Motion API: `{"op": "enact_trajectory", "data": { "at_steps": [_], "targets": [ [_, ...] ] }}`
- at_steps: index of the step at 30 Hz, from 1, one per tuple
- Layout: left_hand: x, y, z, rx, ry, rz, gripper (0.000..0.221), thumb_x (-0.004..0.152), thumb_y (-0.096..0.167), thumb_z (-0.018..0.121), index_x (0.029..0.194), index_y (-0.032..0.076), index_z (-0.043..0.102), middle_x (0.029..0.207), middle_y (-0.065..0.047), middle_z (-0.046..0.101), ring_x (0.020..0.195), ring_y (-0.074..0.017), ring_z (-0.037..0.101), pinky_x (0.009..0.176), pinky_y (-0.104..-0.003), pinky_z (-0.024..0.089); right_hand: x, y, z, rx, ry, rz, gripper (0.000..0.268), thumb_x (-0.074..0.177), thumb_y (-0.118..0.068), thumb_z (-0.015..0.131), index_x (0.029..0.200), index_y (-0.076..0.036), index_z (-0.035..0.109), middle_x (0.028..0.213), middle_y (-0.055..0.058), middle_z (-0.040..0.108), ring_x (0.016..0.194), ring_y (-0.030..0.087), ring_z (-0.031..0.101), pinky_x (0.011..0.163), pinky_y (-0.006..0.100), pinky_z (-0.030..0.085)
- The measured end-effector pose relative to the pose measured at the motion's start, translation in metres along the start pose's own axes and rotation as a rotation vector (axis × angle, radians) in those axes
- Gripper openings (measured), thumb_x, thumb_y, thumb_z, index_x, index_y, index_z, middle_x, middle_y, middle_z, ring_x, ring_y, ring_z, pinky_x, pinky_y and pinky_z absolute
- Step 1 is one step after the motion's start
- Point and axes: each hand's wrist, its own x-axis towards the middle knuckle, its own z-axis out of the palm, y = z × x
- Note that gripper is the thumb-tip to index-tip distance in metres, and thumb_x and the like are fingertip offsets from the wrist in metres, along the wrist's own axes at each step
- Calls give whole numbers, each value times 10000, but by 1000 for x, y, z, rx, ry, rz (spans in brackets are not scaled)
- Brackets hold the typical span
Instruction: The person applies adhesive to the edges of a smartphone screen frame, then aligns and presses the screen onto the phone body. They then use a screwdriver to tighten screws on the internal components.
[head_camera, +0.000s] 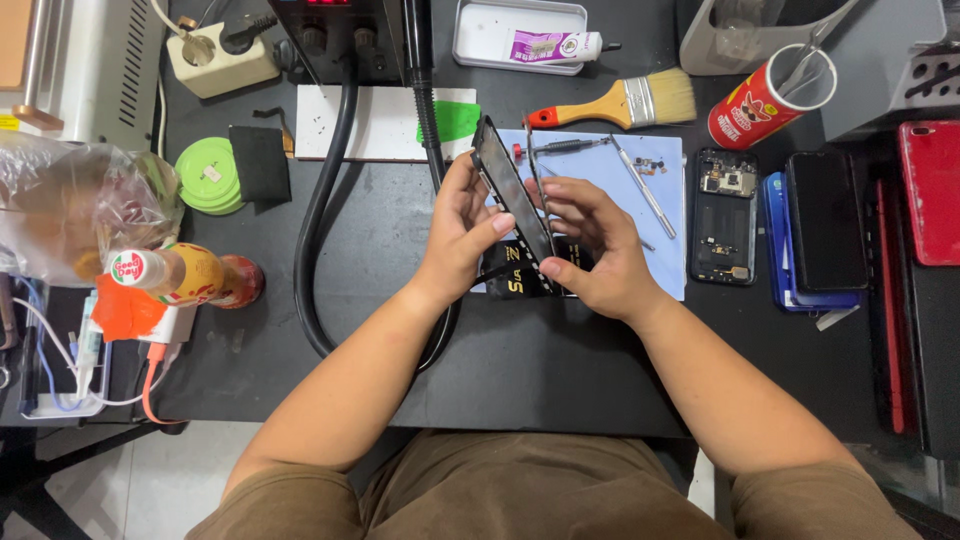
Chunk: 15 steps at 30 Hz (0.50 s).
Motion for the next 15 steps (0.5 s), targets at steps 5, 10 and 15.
{"op": "enact_trajectory", "data": {
  "at_steps": [5,10,15],
  "targets": [
    [4,1,-1,6,34,42,720,921,194,729,1520,21,368,1492,-139,493,1465,-242,447,1234,-397,406,3,3,1,214,120,90,531,1083,-122,512,1564,-59,295,1598,190,491,1433,304,572,1198,425,484],
    [5,2,-2,93,68,44,646,934,222,725,1463,20,415,1449,-139,504,1450,-238,448,1220,-422,419,10,4,0,221,183,195,585,1071,-91,447,1580,-52,159,1556,230,495,1414,314,577,1135,454,521],
    [6,3,-4,133,88,43,614,951,205,720,1455,25,419,1401,-128,524,1377,-226,487,1195,-404,424,11,-1,-7,102,15,165,835,910,29,578,1584,-76,98,1601,225,426,1382,323,567,1118,454,506]
  ]
}}
